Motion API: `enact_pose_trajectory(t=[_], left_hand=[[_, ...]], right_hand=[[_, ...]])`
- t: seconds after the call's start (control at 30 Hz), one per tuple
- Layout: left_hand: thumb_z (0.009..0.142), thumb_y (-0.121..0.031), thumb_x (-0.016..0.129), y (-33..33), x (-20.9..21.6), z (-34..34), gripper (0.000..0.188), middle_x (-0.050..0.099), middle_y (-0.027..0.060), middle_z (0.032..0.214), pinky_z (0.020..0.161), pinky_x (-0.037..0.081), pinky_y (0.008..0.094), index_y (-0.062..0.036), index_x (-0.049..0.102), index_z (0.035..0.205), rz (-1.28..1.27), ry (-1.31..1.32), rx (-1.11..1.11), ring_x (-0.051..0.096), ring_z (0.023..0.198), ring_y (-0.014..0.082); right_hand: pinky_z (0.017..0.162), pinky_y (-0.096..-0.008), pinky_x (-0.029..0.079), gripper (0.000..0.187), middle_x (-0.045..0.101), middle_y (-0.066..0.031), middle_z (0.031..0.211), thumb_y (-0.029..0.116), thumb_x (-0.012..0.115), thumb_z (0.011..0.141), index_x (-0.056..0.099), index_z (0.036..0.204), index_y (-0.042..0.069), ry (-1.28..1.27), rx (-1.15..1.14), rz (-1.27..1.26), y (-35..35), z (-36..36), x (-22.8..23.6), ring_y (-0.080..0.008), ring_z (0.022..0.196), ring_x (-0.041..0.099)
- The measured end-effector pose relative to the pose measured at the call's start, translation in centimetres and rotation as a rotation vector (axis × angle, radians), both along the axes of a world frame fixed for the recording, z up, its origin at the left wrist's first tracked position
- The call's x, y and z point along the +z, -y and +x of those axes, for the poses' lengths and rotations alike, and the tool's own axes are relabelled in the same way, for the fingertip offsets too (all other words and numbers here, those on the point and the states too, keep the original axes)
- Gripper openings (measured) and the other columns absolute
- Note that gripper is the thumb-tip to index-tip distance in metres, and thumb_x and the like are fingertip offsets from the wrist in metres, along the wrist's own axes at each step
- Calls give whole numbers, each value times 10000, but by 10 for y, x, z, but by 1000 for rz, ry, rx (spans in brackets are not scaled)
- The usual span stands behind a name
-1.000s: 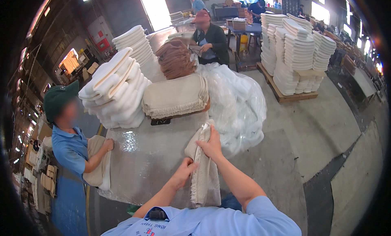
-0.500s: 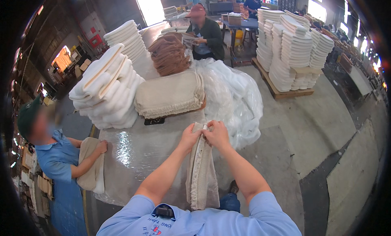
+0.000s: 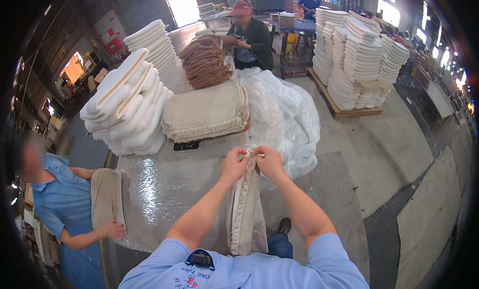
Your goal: The person repeatedly picks up beige rectangular cloths from a table, folds them in half, and places them into a growing stack. The person also uses a small white object to rub the surface of the cloths before folding. The task continues with multiple cloths in a repetitive sequence.
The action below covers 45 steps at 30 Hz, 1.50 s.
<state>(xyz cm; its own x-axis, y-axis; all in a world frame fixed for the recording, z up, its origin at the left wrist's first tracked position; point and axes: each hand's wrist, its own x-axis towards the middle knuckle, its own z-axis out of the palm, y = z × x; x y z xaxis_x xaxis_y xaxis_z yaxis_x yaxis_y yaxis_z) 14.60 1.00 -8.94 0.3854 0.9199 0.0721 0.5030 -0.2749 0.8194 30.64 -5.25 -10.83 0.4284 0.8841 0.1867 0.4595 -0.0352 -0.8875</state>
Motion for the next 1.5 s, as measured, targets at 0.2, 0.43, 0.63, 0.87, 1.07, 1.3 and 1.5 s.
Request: enact_pose_trajectory(t=[0.2, 0.43, 0.63, 0.87, 1.07, 1.3, 1.5], left_hand=[[916, -153, 732, 1, -23, -5, 252, 721, 206, 1169, 943, 549, 467, -66, 704, 1151, 128, 83, 75, 690, 1109, 387], [933, -97, 690, 9, -20, 7, 225, 699, 211, 1157, 946, 548, 485, -65, 697, 1155, 128, 81, 40, 681, 1095, 412], [948, -90, 676, 14, -13, 4, 221, 688, 209, 1134, 933, 545, 484, -59, 690, 1166, 123, 25, 33, 675, 1078, 419], [961, -92, 677, 16, -10, -3, 159, 706, 198, 1173, 950, 548, 481, -22, 725, 1096, 316, 116, -86, 683, 1103, 414], [964, -103, 673, 19, -13, -7, 183, 711, 214, 1250, 1005, 545, 481, -31, 758, 1109, 385, 79, -65, 677, 1175, 413], [960, -106, 675, 18, -14, -1, 175, 721, 218, 1268, 1009, 551, 478, -26, 758, 1092, 380, 104, -82, 692, 1160, 407], [956, -97, 669, 8, -20, -3, 165, 746, 216, 1202, 948, 568, 462, -16, 743, 1078, 288, 146, -97, 717, 1093, 392]], right_hand=[[844, -471, 586, 197, 772, -204, 962, 186, 688, 856, 766, 959, 37, 268, 124, -243, -8, -8, 45, -397, 920, 742], [816, -532, 584, 186, 762, -202, 932, 179, 706, 866, 721, 993, 44, 720, 281, -274, -12, 3, 52, -411, 907, 746], [770, -526, 581, 170, 754, -227, 929, 170, 684, 924, 690, 1007, 21, 751, 209, -195, -23, 3, 28, -406, 886, 744], [653, -324, 543, 134, 676, -46, 873, 168, 623, 1029, 649, 1029, 36, -726, -97, -106, -26, 0, -11, -157, 749, 654], [695, -361, 553, 203, 679, -72, 874, 117, 691, 949, 694, 1136, 37, -214, 58, -97, -18, -2, 9, -197, 771, 670], [815, -397, 557, 142, 712, -164, 924, 132, 753, 900, 768, 994, 26, 318, -21, -9, -20, -2, 14, -297, 875, 708], [830, -377, 561, 136, 737, -44, 994, 129, 710, 991, 744, 1055, 13, -466, -10, -115, -23, -11, 2, -183, 902, 684]])
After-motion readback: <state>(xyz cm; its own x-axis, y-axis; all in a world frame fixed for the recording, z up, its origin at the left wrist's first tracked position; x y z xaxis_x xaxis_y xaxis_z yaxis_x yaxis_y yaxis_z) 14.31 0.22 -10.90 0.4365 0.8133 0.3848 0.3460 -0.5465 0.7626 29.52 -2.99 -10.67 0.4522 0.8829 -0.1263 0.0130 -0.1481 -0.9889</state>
